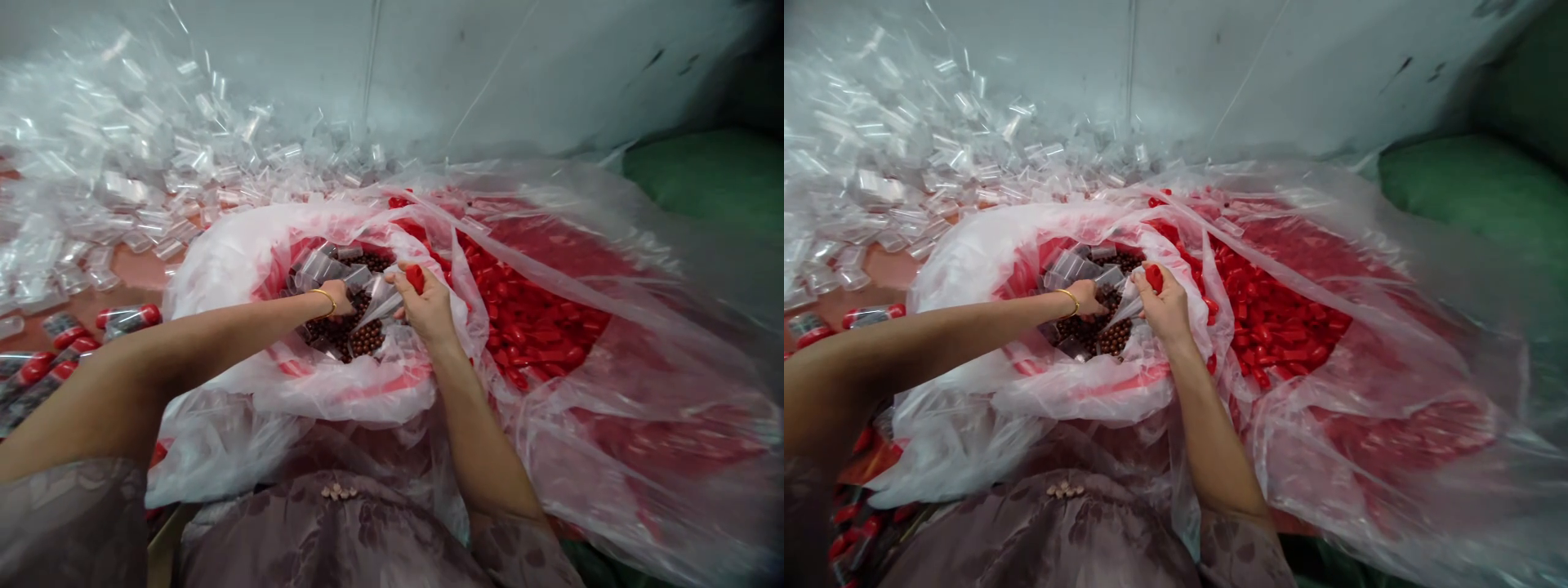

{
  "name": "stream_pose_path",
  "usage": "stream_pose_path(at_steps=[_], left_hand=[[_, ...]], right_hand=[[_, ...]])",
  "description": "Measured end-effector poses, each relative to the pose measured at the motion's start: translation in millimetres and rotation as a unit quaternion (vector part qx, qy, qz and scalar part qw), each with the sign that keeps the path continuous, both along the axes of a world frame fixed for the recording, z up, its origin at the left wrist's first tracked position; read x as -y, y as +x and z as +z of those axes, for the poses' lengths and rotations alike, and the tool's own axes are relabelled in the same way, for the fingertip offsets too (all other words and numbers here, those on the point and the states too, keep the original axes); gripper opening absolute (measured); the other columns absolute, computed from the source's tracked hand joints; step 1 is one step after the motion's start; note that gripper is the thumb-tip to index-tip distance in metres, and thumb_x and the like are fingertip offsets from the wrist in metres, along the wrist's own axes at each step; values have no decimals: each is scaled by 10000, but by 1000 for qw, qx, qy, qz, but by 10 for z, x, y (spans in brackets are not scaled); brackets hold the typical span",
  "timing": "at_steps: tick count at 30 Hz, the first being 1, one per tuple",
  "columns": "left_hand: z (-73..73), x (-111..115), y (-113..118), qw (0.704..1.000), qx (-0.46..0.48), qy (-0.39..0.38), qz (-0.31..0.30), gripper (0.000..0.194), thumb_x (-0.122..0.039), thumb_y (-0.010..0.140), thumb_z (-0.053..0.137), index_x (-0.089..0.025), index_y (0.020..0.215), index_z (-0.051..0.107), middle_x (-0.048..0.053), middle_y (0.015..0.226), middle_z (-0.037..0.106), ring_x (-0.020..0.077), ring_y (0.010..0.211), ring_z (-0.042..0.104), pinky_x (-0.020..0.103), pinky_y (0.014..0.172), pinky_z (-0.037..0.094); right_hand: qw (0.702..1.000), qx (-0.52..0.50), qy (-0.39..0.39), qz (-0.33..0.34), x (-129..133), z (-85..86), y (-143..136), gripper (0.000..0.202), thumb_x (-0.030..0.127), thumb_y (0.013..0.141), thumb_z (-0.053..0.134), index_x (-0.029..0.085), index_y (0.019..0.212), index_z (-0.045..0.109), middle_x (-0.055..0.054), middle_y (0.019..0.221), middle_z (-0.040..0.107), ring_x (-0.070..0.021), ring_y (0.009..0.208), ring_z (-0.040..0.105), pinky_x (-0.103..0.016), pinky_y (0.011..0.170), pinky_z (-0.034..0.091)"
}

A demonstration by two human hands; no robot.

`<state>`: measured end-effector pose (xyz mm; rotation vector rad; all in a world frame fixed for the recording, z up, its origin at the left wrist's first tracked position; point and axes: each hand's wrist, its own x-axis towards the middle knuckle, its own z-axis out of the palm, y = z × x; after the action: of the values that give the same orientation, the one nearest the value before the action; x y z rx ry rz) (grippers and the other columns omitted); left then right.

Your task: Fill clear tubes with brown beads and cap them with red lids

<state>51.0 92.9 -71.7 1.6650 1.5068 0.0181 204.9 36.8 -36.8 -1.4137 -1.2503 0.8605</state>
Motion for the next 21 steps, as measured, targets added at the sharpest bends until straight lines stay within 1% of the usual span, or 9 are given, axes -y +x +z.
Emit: stream_pose_path(at_steps=[3, 5, 7, 9, 12, 13, 15, 18, 21], left_hand=[[-29, -45, 82, 992, 114, -7, 48, 155, -215, 695, 677, -130, 816, 630, -9, 545, 582, 126, 521, 575, 275, 597, 515], [-2, -60, 106, 982, 174, -11, 65, 178, -191, 735, 655, -131, 897, 612, -11, 632, 617, 100, 568, 591, 253, 640, 523], [56, -64, 103, 967, 242, -24, 79, 181, -185, 756, 649, -140, 923, 596, -9, 707, 640, 81, 614, 607, 234, 673, 522], [133, -48, 76, 935, 335, -57, 105, 184, -177, 735, 679, -146, 892, 587, -17, 735, 640, 64, 623, 607, 214, 680, 508], [253, 29, -2, 869, 463, -106, 135, 247, -134, 660, 743, -148, 837, 572, -45, 715, 613, 39, 606, 585, 185, 675, 476], [291, 68, -35, 858, 483, -112, 134, 265, -127, 648, 753, -150, 837, 569, -51, 715, 607, 35, 611, 583, 179, 680, 469], [363, 158, -105, 845, 505, -123, 129, 291, -134, 654, 756, -161, 870, 563, -48, 756, 617, 43, 652, 604, 187, 718, 471], [460, 294, -190, 827, 528, -149, 119, 314, -212, 715, 730, -191, 959, 534, -16, 865, 656, 87, 730, 651, 263, 814, 495], [521, 404, -210, 806, 557, -165, 113, 312, -288, 775, 680, -213, 1018, 500, 3, 909, 669, 109, 741, 668, 325, 858, 501]], right_hand=[[1000, -1, -11, 8, 17, 42, -12, 389, 427, 747, 589, 169, 1039, 588, -33, 784, 678, -64, 359, 442, -213, 302, 340], [1000, -10, -6, 14, 20, 48, -9, 383, 435, 746, 592, 166, 1019, 585, -5, 695, 644, -67, 356, 433, -214, 310, 340], [999, -27, 1, 20, 18, 40, 2, 388, 444, 751, 592, 170, 1025, 577, 28, 623, 586, -68, 350, 423, -219, 318, 344], [999, -40, 5, 21, 15, 29, 17, 397, 455, 756, 588, 180, 1041, 566, 55, 578, 522, -70, 344, 413, -223, 318, 339], [999, -41, 5, 18, 12, 20, 31, 399, 474, 753, 588, 189, 1031, 561, 75, 551, 451, -72, 331, 395, -230, 309, 327], [999, -39, 6, 19, 12, 20, 33, 394, 479, 750, 590, 192, 1018, 561, 75, 557, 446, -70, 331, 389, -231, 309, 328], [999, -39, 9, 28, 12, 21, 36, 371, 490, 748, 593, 202, 978, 559, 71, 575, 449, -64, 338, 375, -228, 313, 331], [997, -52, 12, 50, 20, 25, 39, 332, 503, 751, 590, 217, 914, 547, 73, 577, 435, -55, 347, 342, -217, 315, 318], [995, -63, 21, 74, 46, 34, 38, 315, 500, 750, 581, 223, 892, 534, 77, 579, 423, -49, 344, 312, -212, 312, 280]])
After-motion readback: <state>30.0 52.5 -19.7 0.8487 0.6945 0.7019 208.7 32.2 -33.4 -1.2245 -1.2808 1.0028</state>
